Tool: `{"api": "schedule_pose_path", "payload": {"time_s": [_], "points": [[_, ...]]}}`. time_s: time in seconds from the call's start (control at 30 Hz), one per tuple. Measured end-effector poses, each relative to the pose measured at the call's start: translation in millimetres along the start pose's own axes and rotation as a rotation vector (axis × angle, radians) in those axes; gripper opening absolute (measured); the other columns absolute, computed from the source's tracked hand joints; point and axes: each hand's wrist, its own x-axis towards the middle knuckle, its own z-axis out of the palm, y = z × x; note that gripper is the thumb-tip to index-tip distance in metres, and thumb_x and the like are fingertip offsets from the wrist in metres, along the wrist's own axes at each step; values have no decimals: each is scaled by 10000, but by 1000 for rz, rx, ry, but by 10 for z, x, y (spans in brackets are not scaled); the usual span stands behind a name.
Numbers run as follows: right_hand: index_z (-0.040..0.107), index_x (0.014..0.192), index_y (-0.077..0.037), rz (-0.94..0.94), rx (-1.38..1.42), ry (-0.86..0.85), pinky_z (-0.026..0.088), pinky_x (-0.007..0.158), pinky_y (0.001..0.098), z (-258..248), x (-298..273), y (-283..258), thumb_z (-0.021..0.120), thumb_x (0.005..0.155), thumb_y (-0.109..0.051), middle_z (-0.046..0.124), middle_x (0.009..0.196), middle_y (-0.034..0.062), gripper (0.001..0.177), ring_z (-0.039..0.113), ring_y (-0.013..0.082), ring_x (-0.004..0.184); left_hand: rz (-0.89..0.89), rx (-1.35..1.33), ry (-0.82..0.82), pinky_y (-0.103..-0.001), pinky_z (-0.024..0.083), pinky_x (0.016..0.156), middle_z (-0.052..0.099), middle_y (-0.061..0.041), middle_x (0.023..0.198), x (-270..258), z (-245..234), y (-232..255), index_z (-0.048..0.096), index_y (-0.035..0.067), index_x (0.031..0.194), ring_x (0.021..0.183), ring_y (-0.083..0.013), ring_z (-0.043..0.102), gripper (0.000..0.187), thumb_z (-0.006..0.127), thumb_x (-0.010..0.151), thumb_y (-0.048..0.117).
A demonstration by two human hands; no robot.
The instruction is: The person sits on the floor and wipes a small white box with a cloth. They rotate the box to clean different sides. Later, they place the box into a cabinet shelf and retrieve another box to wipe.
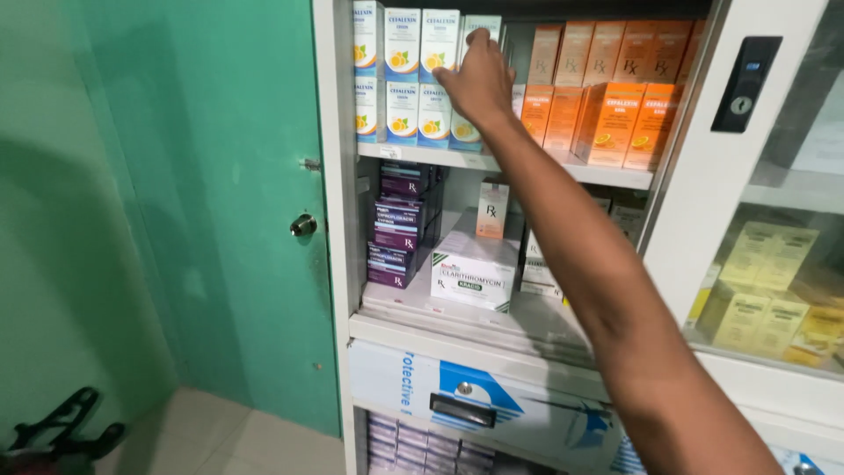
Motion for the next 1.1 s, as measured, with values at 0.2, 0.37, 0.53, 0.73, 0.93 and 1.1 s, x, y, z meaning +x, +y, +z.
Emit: {"api": "schedule_pose_path", "payload": {"time_s": [0.2, 0.37, 0.53, 0.73, 0.93, 1.1], "points": [[508, 1284, -48, -456, -83, 17, 431, 788, 518, -467, -587, 314, 878, 930, -386, 582, 1055, 155, 613, 559, 382, 987, -64, -67, 43, -379, 540, 912, 709, -74, 1163, -552, 195, -530, 652, 108, 1320, 1082, -211, 666, 517, 723, 914, 420], [519, 1122, -16, -470, -33, -190, 390, 800, 458, -1493, -1754, 276, 846, 1018, -329, 558, 1069, 165, 464, 516, 360, 950, -218, -151, 22, -372, 563, 889, 739, -71, 1128, -1444, 60, -63, 673, 98, 1300, 1048, -202, 694, 506, 750, 905, 404], [461, 1240, 42, -331, 3, -422, 423, 856, 457, -2565, -2980, 296, 818, 1055, -187, 536, 1118, 205, 463, 531, 371, 980, -403, -298, -99, -367, 582, 870, 764, -69, 1100, -1637, -69, 956, 689, 90, 1284, 1021, -196, 717, 497, 772, 898, 392], [265, 1594, -108, 80, 58, -508, 527, 1144, 502, -3401, -4257, 489, 793, 1124, -177, 553, 1371, 156, 711, 585, 332, 1300, -499, -228, -243, -330, 516, 816, 682, -46, 1015, -515, -264, 2398, 656, 91, 1170, 916, -177, 627, 331, 730, 917, 291], [367, 1502, 17, 377, -117, -313, 544, 1059, 391, -3847, -5089, 572, 829, 1027, -175, 598, 1272, 188, 690, 632, 298, 1193, -289, -554, -421, -328, 453, 871, 569, -51, 1061, 249, 164, 3333, 578, 64, 1178, 969, -186, 558, 322, 607, 1049, 357], [357, 1518, -25, 636, -128, -118, 558, 1164, 409, -4184, -5463, 617, 790, 1025, -98, 525, 1294, 183, 660, 595, 291, 1248, -184, -679, -666, -337, 438, 864, 568, -62, 1021, 494, 801, 3742, 571, 47, 1108, 931, -208, 553, 269, 548, 1055, 309]]}}
